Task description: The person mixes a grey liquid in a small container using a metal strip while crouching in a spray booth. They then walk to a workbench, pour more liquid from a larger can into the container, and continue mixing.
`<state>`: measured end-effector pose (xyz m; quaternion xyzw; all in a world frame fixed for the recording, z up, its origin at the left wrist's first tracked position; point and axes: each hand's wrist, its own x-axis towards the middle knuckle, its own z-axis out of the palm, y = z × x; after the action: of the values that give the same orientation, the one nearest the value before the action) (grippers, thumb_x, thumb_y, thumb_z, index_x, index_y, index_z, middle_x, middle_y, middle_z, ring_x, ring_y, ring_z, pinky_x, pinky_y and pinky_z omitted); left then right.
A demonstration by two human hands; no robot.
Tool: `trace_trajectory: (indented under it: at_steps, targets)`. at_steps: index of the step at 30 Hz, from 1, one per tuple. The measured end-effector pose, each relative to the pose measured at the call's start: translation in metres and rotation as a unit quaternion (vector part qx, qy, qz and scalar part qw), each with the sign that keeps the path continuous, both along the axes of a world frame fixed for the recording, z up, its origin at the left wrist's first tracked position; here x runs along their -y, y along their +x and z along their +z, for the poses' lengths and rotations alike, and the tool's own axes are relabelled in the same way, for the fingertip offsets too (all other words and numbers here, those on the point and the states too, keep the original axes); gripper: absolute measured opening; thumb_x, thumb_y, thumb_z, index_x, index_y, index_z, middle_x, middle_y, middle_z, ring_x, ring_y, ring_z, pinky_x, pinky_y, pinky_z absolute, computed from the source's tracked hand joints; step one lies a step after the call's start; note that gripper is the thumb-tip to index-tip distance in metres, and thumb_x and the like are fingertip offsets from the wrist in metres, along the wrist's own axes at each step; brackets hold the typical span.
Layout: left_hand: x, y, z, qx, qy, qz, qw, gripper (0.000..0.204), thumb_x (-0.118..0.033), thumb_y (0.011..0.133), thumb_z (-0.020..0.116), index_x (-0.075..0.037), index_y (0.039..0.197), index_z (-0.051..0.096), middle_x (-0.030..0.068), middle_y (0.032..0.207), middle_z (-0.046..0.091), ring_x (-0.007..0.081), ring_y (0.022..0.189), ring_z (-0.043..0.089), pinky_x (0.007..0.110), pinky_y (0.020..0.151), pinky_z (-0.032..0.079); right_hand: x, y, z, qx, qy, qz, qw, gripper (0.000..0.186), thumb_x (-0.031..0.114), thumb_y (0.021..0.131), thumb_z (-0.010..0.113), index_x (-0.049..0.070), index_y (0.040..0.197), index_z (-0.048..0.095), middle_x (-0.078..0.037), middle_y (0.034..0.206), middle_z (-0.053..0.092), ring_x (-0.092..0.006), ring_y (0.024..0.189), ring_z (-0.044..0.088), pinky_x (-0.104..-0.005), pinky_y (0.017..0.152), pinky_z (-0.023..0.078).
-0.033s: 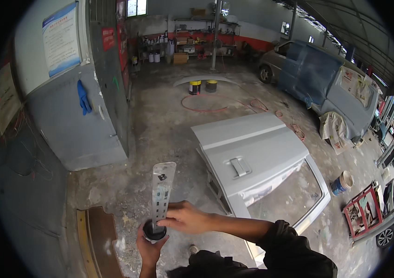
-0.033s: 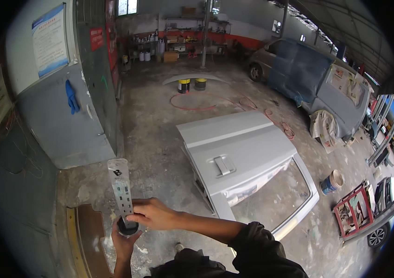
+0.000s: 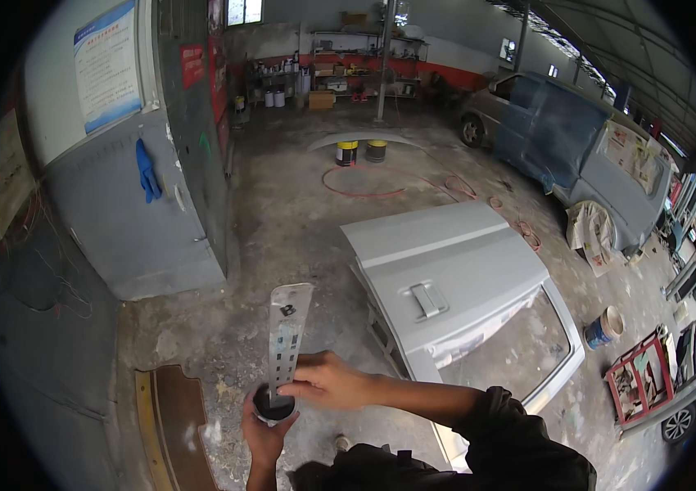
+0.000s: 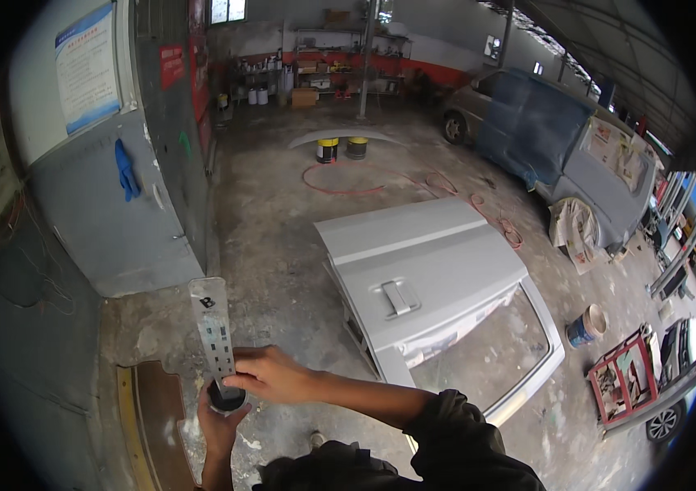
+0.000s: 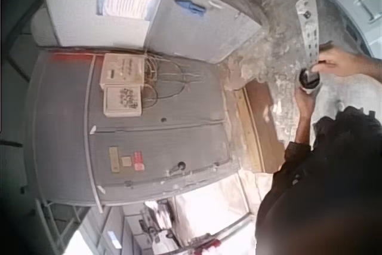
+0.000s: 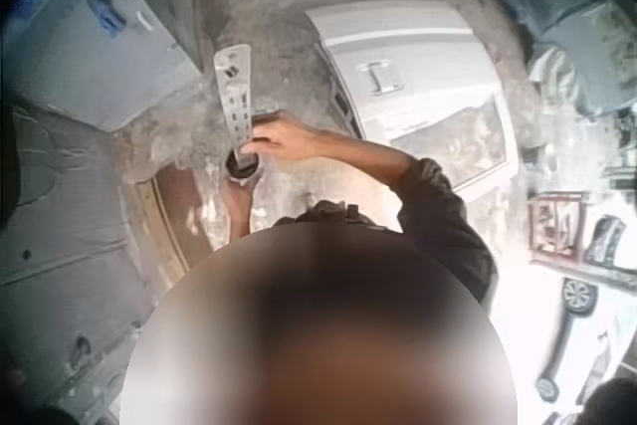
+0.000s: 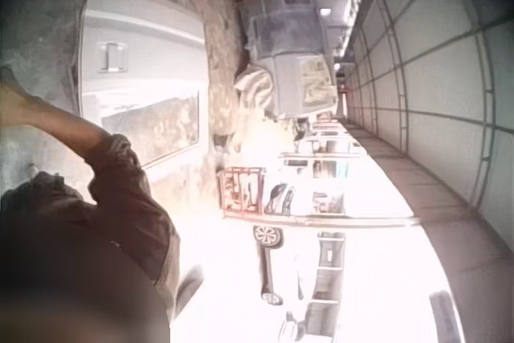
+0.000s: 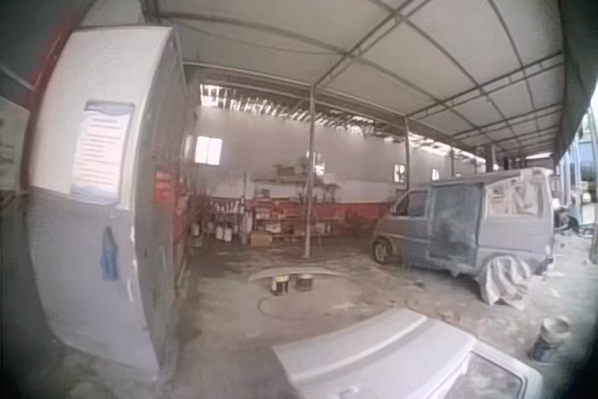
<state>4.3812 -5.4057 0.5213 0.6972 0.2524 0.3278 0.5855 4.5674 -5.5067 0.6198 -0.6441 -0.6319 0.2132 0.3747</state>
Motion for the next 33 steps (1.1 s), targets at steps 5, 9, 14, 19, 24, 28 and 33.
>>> trace_trajectory:
  at_steps: [5,9,14,19,24,28,33]
  targets:
    - [-0.108,0.125,-0.005,-0.019,0.055,0.012,0.998,0.083,-0.004,0.061,0.092,-0.001,0.133,0.051,0.009,0.12,0.063,0.0203,0.11,0.061,0.036,0.097,0.049,-0.121,0.124,0.001,-0.01,0.197,0.001,0.98,0.019,0.019,0.094,0.069,0.001,0.096,0.069,-0.015,0.09,0.068,-0.0327,0.07,0.066,-0.0372,0.062,0.052]
    - [-0.213,0.227,-0.016,0.013,0.053,0.019,0.998,0.072,-0.003,0.065,0.089,-0.004,0.129,0.058,0.0099,0.123,0.065,0.0221,0.115,0.062,0.034,0.1,0.048,-0.219,0.235,-0.01,0.061,0.155,0.004,0.986,0.017,0.019,0.093,0.071,0.003,0.095,0.07,-0.015,0.087,0.067,-0.0319,0.069,0.066,-0.0378,0.061,0.052]
    - [-0.351,0.371,-0.01,-0.018,0.013,-0.031,0.999,0.073,-0.002,0.064,0.089,-0.005,0.13,0.057,0.0085,0.122,0.066,0.0211,0.115,0.062,0.033,0.099,0.049,-0.342,0.361,-0.011,0.066,0.146,-0.006,0.987,0.016,0.019,0.09,0.074,0.003,0.092,0.071,-0.014,0.084,0.066,-0.0314,0.069,0.065,-0.0393,0.062,0.052]
    - [-0.462,0.526,-0.002,-0.028,0.012,-0.098,0.995,0.072,-0.003,0.066,0.088,-0.005,0.131,0.056,0.0083,0.125,0.063,0.0198,0.116,0.062,0.032,0.1,0.048,-0.44,0.509,-0.004,0.033,0.195,-0.032,0.98,0.013,0.01,0.088,0.075,0.002,0.098,0.072,-0.013,0.091,0.069,-0.0271,0.073,0.066,-0.0346,0.062,0.051]
    - [-0.578,0.69,-0.02,-0.013,-0.037,-0.151,0.988,0.075,0.0,0.067,0.087,-0.004,0.133,0.054,0.0071,0.13,0.06,0.0178,0.12,0.059,0.032,0.103,0.046,-0.539,0.675,-0.02,0.08,0.159,-0.091,0.98,0.013,0.007,0.087,0.075,0.001,0.098,0.072,-0.013,0.088,0.068,-0.0256,0.071,0.064,-0.0342,0.06,0.049]
    - [-0.669,0.828,-0.025,0.004,-0.028,-0.129,0.991,0.075,0.001,0.068,0.087,-0.004,0.135,0.052,0.0063,0.128,0.061,0.0165,0.118,0.06,0.031,0.103,0.047,-0.624,0.805,-0.03,0.096,0.117,-0.085,0.985,0.01,0.003,0.087,0.073,0.001,0.097,0.073,-0.012,0.083,0.068,-0.0247,0.067,0.063,-0.0343,0.058,0.047]
    - [-0.772,0.972,-0.002,0.019,-0.04,-0.083,0.996,0.072,0.003,0.069,0.085,-0.003,0.133,0.053,0.007,0.127,0.062,0.0171,0.118,0.06,0.032,0.102,0.047,-0.746,0.941,-0.013,0.023,0.133,-0.126,0.983,0.009,0.011,0.087,0.076,0.002,0.091,0.073,-0.013,0.07,0.066,-0.0278,0.058,0.062,-0.0359,0.053,0.046]
